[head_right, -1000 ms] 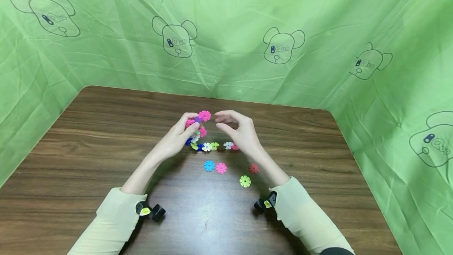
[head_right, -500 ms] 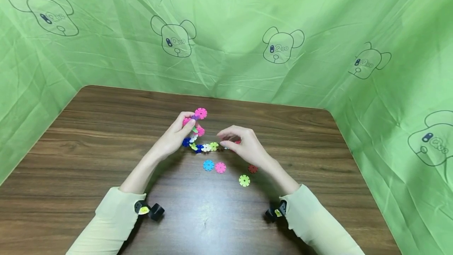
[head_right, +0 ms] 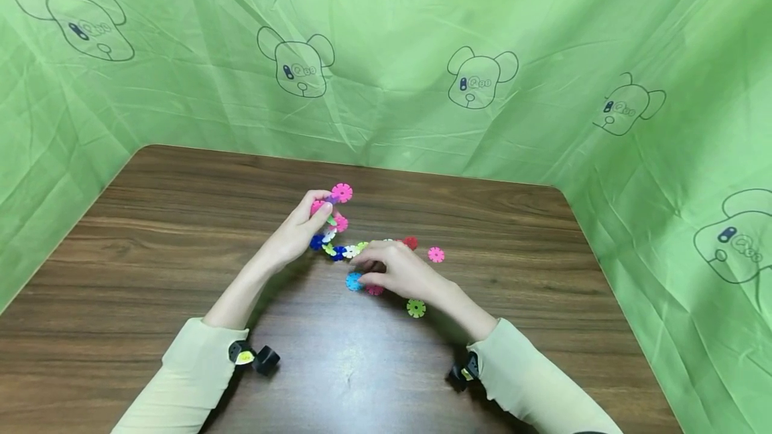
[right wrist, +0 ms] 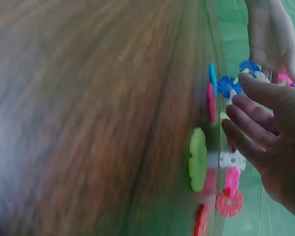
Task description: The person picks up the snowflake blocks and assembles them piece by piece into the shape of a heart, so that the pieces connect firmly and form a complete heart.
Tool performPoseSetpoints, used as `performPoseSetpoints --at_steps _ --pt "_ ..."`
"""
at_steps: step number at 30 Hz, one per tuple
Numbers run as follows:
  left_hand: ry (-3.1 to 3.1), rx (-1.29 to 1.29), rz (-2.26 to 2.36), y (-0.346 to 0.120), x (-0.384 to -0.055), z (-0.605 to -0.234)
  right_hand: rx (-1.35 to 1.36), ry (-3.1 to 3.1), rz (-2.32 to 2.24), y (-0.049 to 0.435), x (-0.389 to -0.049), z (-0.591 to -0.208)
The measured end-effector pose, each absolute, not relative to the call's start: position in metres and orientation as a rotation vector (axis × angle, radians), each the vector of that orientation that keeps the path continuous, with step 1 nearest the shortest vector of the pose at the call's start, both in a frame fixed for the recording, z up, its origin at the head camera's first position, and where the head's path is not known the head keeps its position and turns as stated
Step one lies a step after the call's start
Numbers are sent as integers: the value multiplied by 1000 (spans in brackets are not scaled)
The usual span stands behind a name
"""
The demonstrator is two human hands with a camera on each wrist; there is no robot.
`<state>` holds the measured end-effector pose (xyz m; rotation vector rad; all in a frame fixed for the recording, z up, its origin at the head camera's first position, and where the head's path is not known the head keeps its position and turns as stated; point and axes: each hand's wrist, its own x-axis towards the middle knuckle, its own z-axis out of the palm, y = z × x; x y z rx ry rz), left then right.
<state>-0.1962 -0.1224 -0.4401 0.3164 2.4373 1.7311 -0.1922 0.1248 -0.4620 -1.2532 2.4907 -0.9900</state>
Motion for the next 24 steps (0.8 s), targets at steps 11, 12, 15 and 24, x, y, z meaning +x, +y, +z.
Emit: performPoseSetpoints --at_steps 11,12,15,24 --pt "2425 352 1769 -122 -196 -441 -1396 2564 -673 112 -189 -465" --pt "2432 347 1760 -122 -197 -440 -1394 2563 -666 112 -188 -465" --pt "2449 322 1735 -121 -196 -439 -1377 2560 -659 111 -188 -466" --pt "2445 299 1735 -122 -196 -440 -1346 2542 -729 108 -185 -468"
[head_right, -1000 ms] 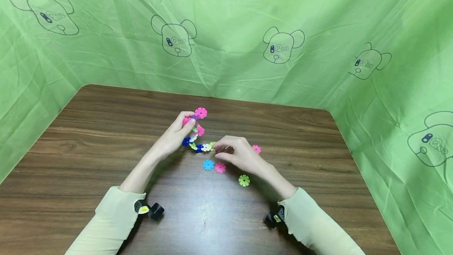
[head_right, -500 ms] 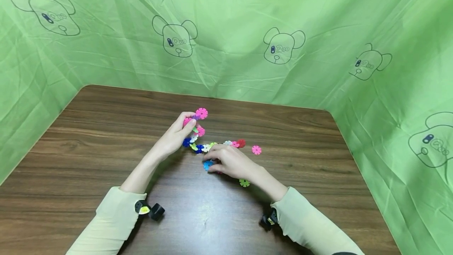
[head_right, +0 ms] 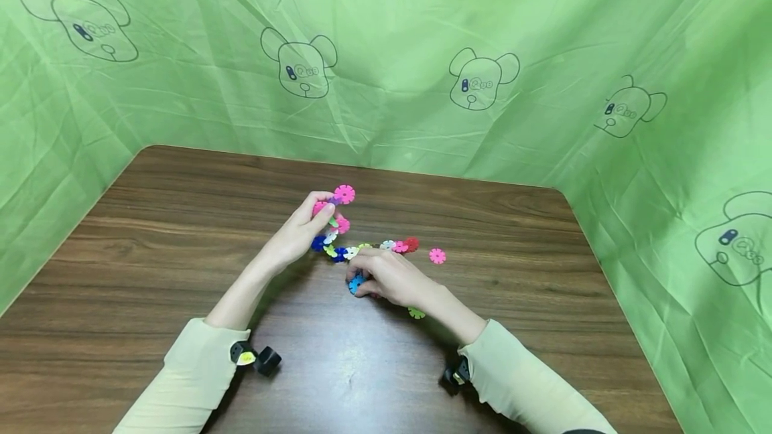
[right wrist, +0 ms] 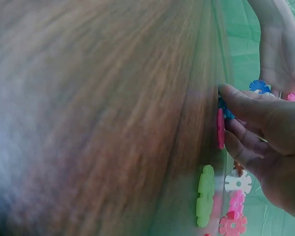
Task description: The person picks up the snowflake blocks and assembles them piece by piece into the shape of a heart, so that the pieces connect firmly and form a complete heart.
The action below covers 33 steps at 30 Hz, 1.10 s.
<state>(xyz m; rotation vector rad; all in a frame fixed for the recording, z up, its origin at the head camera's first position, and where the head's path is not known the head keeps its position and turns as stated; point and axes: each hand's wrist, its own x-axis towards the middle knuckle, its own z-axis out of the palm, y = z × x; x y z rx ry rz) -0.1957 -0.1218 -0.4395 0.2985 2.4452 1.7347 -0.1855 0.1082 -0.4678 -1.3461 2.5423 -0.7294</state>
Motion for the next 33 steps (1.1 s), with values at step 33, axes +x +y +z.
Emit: performPoseSetpoints --at_steps 33 --pt "2541 329 1822 -121 -199 -443 -773 2492 -1588 129 -216 -432"
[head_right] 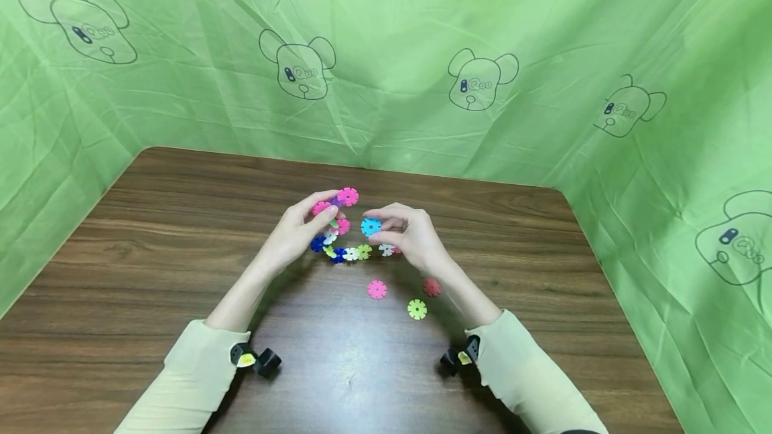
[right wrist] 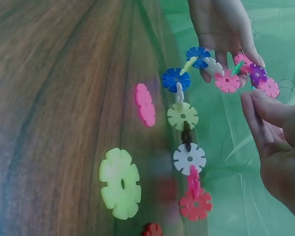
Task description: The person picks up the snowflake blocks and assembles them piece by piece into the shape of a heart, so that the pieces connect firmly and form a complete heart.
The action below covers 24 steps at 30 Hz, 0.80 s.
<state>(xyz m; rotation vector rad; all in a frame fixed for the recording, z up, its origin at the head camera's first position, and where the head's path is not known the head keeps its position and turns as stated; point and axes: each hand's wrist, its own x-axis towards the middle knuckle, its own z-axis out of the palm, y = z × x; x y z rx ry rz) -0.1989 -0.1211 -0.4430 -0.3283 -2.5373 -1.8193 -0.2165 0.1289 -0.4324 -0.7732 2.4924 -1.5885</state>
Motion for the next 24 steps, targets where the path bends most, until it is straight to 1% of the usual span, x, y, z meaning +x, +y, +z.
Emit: performPoseSetpoints --at_steps 9,14,24 --pt "-2540 -396 -1857 -122 -197 -442 -661 2453 -1740 125 -219 -430" --pt "-2545 -438 -1822 -121 -196 -441 -633 2490 -1801 124 -222 -431" --pt "-2546 -509 -1758 -120 -196 -441 -486 2445 -2026 114 -225 -431"
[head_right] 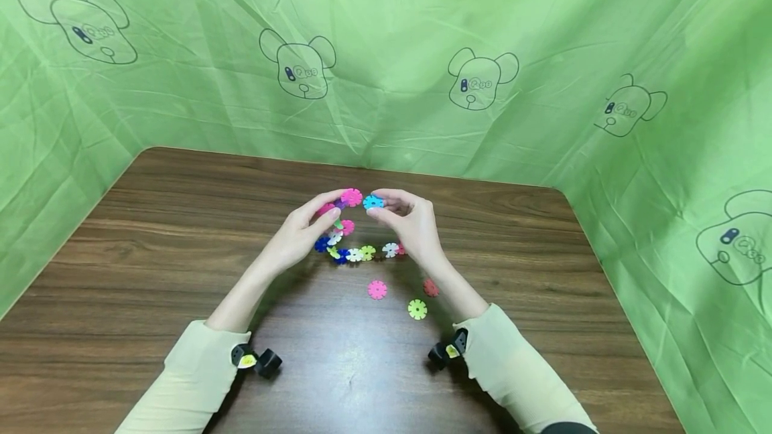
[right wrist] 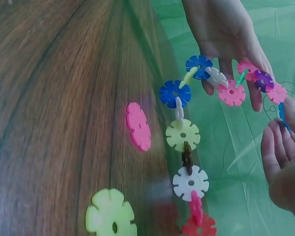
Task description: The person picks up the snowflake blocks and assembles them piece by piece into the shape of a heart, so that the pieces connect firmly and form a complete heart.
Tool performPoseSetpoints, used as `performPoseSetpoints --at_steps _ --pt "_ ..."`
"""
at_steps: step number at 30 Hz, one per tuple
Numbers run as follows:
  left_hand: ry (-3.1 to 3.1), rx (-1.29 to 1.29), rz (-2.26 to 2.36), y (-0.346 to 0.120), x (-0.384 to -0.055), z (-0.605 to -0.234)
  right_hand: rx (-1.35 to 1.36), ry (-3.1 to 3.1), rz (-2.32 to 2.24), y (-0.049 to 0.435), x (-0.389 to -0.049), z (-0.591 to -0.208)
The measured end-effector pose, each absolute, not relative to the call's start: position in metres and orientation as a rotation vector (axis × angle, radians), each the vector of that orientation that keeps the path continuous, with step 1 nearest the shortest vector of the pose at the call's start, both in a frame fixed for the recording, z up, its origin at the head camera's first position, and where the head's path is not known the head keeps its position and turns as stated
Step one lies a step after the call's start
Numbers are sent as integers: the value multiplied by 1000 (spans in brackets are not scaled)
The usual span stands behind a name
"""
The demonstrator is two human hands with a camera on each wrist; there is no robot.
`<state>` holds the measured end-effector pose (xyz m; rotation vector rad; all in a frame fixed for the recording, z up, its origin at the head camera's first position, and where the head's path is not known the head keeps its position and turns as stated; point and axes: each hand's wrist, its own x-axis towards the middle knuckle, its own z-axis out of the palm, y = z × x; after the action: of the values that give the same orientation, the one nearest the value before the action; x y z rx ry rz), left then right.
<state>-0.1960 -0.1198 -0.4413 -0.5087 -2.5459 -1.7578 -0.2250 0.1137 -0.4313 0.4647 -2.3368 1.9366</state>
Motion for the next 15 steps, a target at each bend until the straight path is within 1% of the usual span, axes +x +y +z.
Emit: performPoseSetpoints --at_steps 15 --pt "-2566 -521 -1713 -118 -196 -442 357 -2254 2051 99 -225 -433"
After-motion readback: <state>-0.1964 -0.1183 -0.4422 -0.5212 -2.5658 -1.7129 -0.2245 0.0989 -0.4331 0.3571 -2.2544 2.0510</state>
